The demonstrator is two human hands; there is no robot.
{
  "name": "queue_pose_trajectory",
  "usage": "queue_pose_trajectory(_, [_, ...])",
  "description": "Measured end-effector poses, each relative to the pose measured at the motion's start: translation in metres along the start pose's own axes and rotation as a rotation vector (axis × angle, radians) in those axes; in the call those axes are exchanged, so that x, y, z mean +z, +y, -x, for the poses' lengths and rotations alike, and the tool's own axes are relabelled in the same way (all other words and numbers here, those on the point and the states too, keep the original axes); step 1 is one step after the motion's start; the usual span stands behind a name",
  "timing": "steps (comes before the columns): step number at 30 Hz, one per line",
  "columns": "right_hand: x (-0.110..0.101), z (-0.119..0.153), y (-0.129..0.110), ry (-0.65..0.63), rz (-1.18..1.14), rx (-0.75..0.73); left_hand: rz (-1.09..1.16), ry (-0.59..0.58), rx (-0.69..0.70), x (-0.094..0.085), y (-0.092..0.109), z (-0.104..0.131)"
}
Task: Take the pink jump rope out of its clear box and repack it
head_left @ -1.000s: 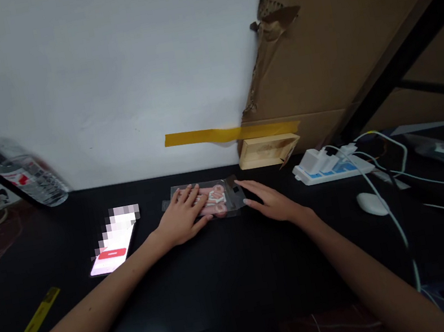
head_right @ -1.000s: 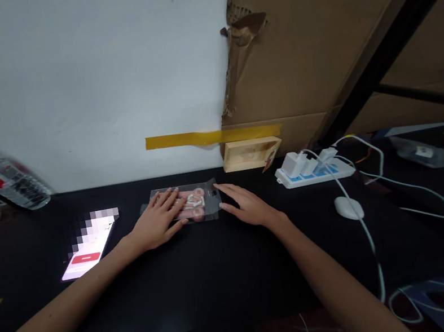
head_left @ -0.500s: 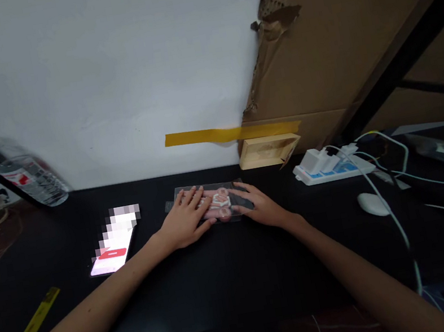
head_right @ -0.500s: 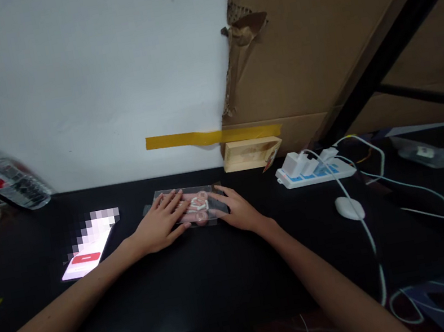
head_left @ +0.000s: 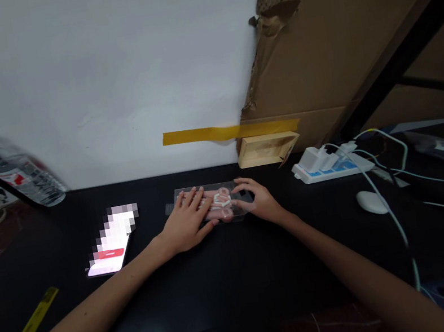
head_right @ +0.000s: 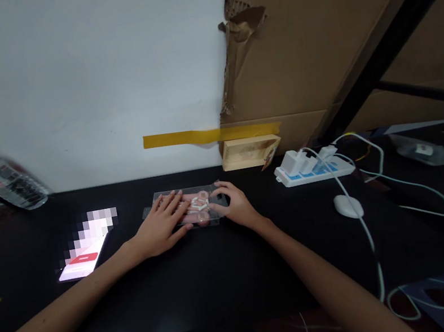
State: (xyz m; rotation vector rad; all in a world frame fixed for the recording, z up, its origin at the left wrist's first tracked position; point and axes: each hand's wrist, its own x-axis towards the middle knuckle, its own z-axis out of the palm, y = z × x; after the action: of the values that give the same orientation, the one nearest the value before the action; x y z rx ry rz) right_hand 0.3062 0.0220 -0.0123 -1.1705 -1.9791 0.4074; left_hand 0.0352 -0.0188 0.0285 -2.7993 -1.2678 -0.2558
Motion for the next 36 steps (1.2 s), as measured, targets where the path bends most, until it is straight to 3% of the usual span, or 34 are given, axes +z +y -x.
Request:
queue_pose_trajectory(10, [0.011,0.0,0.003,-0.027,-0.015,0.009,-0.023,0.016,-0.008,0.003,0.004,0.001])
queue_pose_trajectory(21, [0.004,-0.002,-0.009,0.017,0.088,0.017,-0.053,0.032,0.007,0.006,0.0,0.001])
queue_pose_trajectory(25, [-0.012,-0.003,-0.002,-0.006,0.178,0.05,-0.064,0.014,0.019,0.009,-0.008,0.001])
queue_pose_trajectory(31, [-0.055,-0.006,0.017,-0.138,0.254,0.114,-0.046,0.017,0.061,0.01,-0.025,0.0])
queue_pose_trajectory(36, [-0.075,-0.007,0.018,-0.22,0.152,0.017,-0.011,0.028,0.056,0.008,-0.032,0.0])
